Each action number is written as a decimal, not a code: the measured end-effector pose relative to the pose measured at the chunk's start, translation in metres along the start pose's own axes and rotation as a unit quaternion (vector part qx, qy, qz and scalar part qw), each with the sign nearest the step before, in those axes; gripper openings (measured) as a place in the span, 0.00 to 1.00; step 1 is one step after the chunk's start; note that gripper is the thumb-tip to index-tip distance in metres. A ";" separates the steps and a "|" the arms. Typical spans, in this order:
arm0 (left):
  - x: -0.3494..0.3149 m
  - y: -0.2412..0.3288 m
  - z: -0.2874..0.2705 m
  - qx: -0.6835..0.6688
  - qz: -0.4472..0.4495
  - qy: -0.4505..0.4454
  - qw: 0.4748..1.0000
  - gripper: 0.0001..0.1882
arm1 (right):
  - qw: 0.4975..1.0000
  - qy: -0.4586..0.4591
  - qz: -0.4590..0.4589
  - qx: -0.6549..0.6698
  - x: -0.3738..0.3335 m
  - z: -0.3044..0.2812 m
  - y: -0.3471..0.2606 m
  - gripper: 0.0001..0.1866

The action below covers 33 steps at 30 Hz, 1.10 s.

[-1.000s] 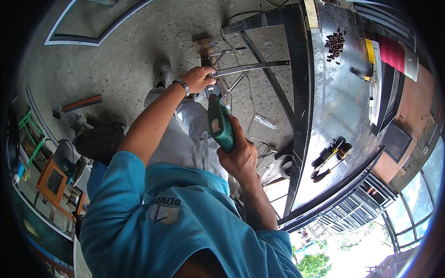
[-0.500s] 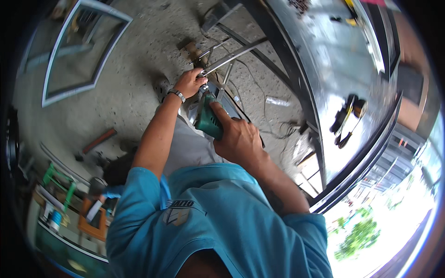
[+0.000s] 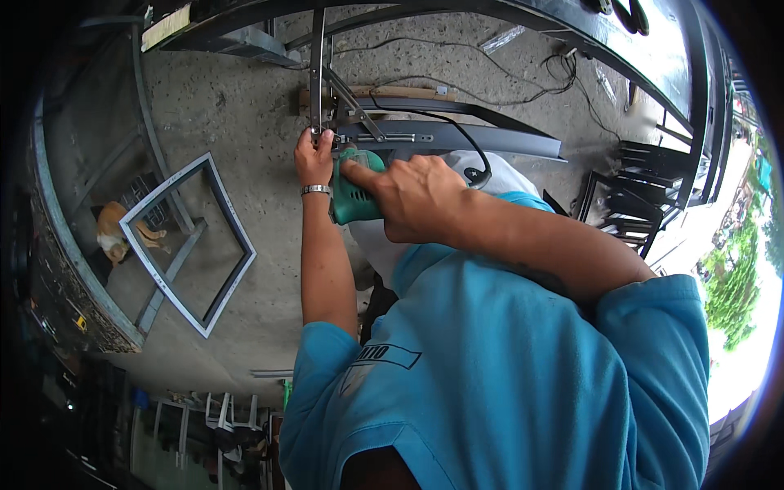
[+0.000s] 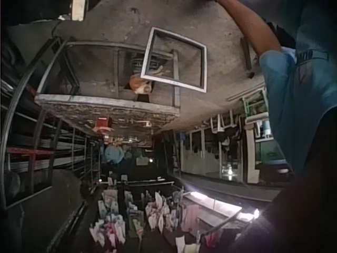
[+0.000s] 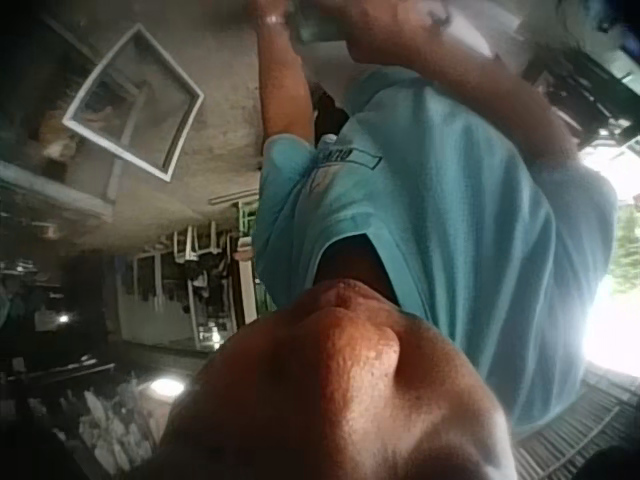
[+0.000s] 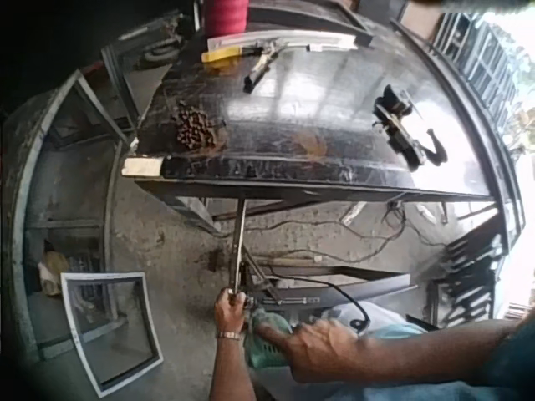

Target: The recorder is assembling and drilling metal window frame components in a workshop environment.

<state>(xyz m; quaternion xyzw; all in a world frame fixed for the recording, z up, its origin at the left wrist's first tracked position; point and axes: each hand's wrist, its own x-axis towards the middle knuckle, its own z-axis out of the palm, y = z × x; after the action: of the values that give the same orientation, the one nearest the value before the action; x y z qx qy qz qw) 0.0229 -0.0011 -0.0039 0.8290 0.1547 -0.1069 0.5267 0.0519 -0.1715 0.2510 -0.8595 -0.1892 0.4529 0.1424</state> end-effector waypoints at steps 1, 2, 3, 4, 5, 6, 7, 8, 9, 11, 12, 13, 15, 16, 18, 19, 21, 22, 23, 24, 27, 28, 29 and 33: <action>0.000 0.000 0.000 -0.003 -0.006 0.001 1.000 0.17 | 1.000 0.001 0.003 0.008 0.000 -0.002 0.001 0.33; -0.001 0.000 0.001 0.001 -0.005 -0.005 1.000 0.17 | 1.000 -0.006 0.008 0.014 0.001 -0.006 0.002 0.33; -0.001 -0.002 0.002 0.009 0.002 0.000 1.000 0.17 | 1.000 -0.013 0.011 0.019 0.002 -0.008 0.002 0.32; -0.001 -0.005 0.002 0.017 0.010 0.007 1.000 0.17 | 1.000 -0.013 0.011 0.024 0.002 -0.008 0.001 0.32; 0.000 -0.007 0.001 0.021 0.010 0.005 1.000 0.17 | 0.999 -0.018 0.010 0.024 0.003 -0.009 0.000 0.32; -0.001 -0.008 0.001 0.017 0.007 0.000 1.000 0.17 | 0.999 -0.025 0.010 0.022 0.003 -0.009 0.000 0.32; -0.001 -0.009 0.000 0.013 0.005 -0.003 1.000 0.17 | 0.999 -0.026 0.009 0.024 0.003 -0.009 -0.001 0.32; 0.000 -0.009 0.001 0.014 0.003 -0.004 1.000 0.17 | 0.999 -0.031 0.008 0.019 0.003 -0.008 -0.001 0.32; 0.001 -0.010 0.000 0.007 0.016 0.002 1.000 0.17 | 0.999 -0.036 0.007 0.013 0.004 -0.007 -0.002 0.33; 0.001 -0.010 -0.002 0.000 0.027 0.009 1.000 0.17 | 0.999 -0.038 0.005 0.012 0.005 -0.006 -0.004 0.33; 0.000 -0.008 -0.004 -0.001 0.024 0.006 1.000 0.17 | 0.999 -0.038 0.004 0.008 0.005 -0.006 -0.004 0.33; 0.000 -0.005 -0.005 -0.003 0.022 0.004 1.000 0.17 | 0.999 -0.038 0.003 0.007 0.006 -0.005 -0.004 0.33; 0.001 0.001 -0.004 0.003 0.020 0.007 1.000 0.17 | 1.000 -0.015 -0.001 -0.002 0.007 -0.003 -0.003 0.35; 0.001 0.004 -0.003 0.009 0.019 0.009 1.000 0.16 | 1.000 -0.015 -0.006 -0.004 0.007 -0.001 -0.003 0.35; 0.000 0.006 -0.004 0.014 0.016 0.018 1.000 0.16 | 1.000 -0.004 0.002 0.011 0.005 0.001 -0.001 0.39; 0.000 0.006 -0.004 0.019 0.012 0.018 1.000 0.16 | 1.000 -0.010 0.007 0.009 0.005 0.001 -0.002 0.39; 0.001 0.005 -0.006 0.016 0.008 0.013 1.000 0.16 | 1.000 -0.013 0.006 0.001 0.005 0.001 -0.004 0.39; 0.000 0.006 -0.006 0.013 0.008 0.016 1.000 0.16 | 1.000 -0.015 0.010 -0.002 0.004 0.002 -0.005 0.40; 0.000 0.006 -0.006 0.010 -0.002 0.009 1.000 0.16 | 1.000 -0.015 0.009 -0.006 0.004 0.002 -0.005 0.40; 0.000 0.007 -0.006 0.007 -0.014 0.001 1.000 0.16 | 1.000 -0.012 0.009 -0.007 0.005 0.002 -0.006 0.40; 0.000 0.007 -0.006 0.004 -0.017 0.000 1.000 0.15 | 1.000 -0.006 0.008 -0.010 0.007 0.003 -0.008 0.41; -0.001 0.003 -0.005 0.004 -0.017 0.002 1.000 0.15 | 1.000 -0.003 0.008 -0.011 0.007 0.003 -0.010 0.41; -0.001 -0.003 -0.003 0.005 0.004 0.020 1.000 0.17 | 1.000 -0.003 0.006 -0.012 0.007 0.003 -0.011 0.41; -0.003 -0.012 0.000 0.014 0.043 0.047 0.998 0.19 | 1.000 0.005 0.001 0.001 0.008 0.002 -0.010 0.41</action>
<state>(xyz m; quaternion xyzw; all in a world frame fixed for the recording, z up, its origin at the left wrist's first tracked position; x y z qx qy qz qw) 0.0158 0.0032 -0.0131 0.8462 0.1423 -0.0471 0.5114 0.0519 -0.1586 0.2483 -0.8617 -0.1874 0.4492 0.1432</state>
